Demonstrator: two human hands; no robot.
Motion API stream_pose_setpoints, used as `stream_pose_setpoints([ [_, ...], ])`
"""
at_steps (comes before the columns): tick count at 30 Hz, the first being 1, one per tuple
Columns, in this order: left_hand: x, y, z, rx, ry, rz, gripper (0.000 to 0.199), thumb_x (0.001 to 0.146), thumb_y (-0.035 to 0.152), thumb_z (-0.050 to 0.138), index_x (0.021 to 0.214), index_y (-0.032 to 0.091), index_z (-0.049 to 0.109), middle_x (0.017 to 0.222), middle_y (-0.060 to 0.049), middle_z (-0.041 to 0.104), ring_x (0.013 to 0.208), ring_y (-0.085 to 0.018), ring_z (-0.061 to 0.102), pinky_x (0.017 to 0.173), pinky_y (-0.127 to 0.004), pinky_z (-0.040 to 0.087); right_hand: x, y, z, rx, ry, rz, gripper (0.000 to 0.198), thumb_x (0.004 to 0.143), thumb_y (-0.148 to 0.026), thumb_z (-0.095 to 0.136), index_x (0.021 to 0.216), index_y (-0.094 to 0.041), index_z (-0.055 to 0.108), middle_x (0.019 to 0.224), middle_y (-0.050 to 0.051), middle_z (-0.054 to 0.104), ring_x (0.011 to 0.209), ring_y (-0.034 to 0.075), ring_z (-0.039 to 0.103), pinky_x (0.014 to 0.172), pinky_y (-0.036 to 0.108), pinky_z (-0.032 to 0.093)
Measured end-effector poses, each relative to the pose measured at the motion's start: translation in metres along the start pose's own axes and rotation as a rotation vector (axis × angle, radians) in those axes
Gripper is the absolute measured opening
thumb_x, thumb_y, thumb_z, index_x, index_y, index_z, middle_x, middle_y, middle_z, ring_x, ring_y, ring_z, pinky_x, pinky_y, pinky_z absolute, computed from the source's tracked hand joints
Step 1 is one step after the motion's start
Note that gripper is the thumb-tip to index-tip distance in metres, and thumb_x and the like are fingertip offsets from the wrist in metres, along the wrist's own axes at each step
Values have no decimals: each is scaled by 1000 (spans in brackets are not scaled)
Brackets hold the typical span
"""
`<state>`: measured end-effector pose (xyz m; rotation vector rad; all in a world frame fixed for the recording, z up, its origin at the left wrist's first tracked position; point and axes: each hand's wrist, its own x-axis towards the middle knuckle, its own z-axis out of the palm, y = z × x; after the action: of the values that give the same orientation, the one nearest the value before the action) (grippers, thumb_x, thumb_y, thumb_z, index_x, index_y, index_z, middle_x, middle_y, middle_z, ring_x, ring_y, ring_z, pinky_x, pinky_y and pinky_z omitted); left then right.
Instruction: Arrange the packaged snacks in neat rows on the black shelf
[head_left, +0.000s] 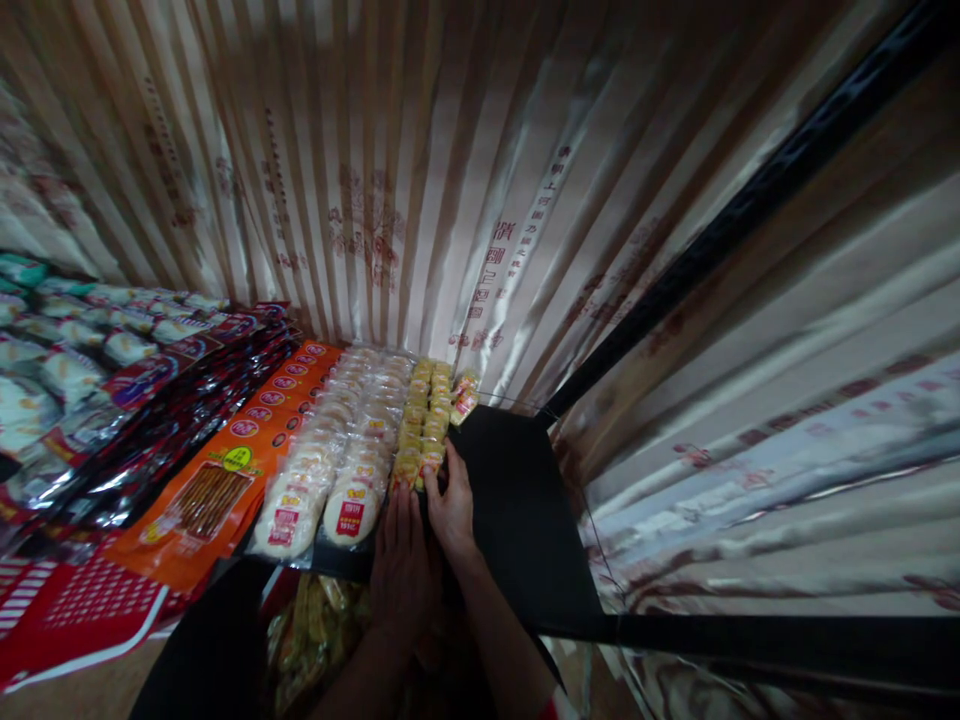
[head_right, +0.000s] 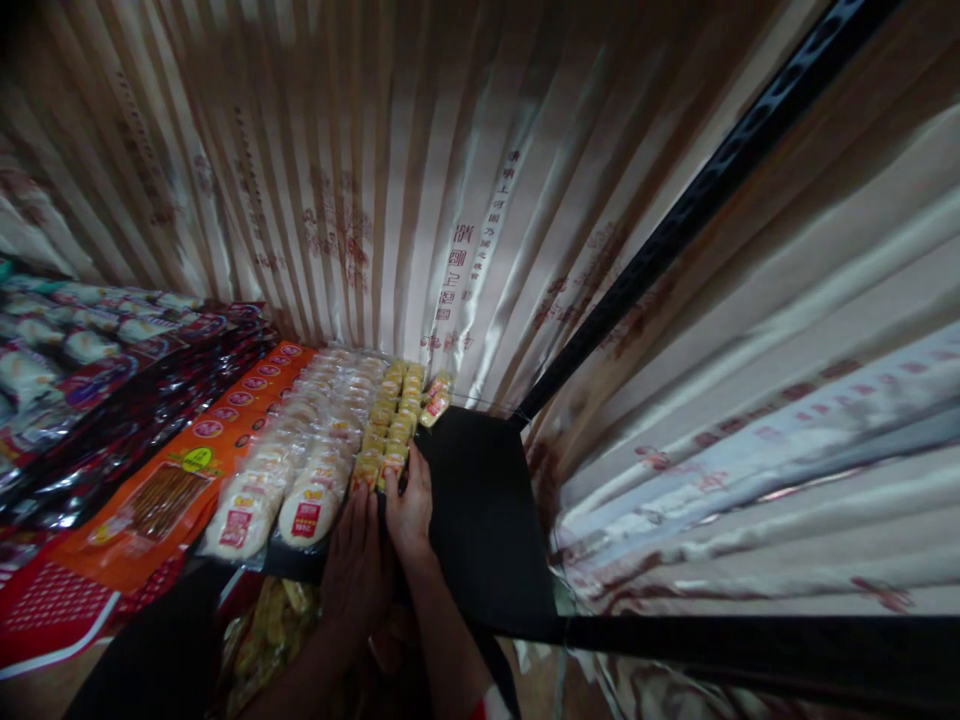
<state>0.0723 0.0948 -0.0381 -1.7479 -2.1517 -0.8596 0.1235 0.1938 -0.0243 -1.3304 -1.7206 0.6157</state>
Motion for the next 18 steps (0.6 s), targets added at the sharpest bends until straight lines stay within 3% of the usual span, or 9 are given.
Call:
stream_pose_setpoints([
  [7,-2,-2,1,-10,25,38,53,86,14,38,138,8,29,136,-17,43,130,-28,34,101,-42,38,-1,3,2,-33,18,-35,49,85,-36,42,130,-16,43,127,13,51,120,23,44,100,41,39],
  [13,0,0,-3,-12,15,23,50,86,13,39,135,8,33,136,-17,43,129,-27,36,102,-42,38,-2,13,6,191,68,42,54,81,-38,51,129,-16,42,126,14,48,107,20,53,84,33,51],
  [18,0,-1,-1,-17,-8,17,57,87,15,39,140,5,21,139,-19,38,131,-27,31,102,-42,38,-1,16,9,184,70,12,49,77,-37,56,122,-18,50,121,12,52,106,21,53,76,31,53],
])
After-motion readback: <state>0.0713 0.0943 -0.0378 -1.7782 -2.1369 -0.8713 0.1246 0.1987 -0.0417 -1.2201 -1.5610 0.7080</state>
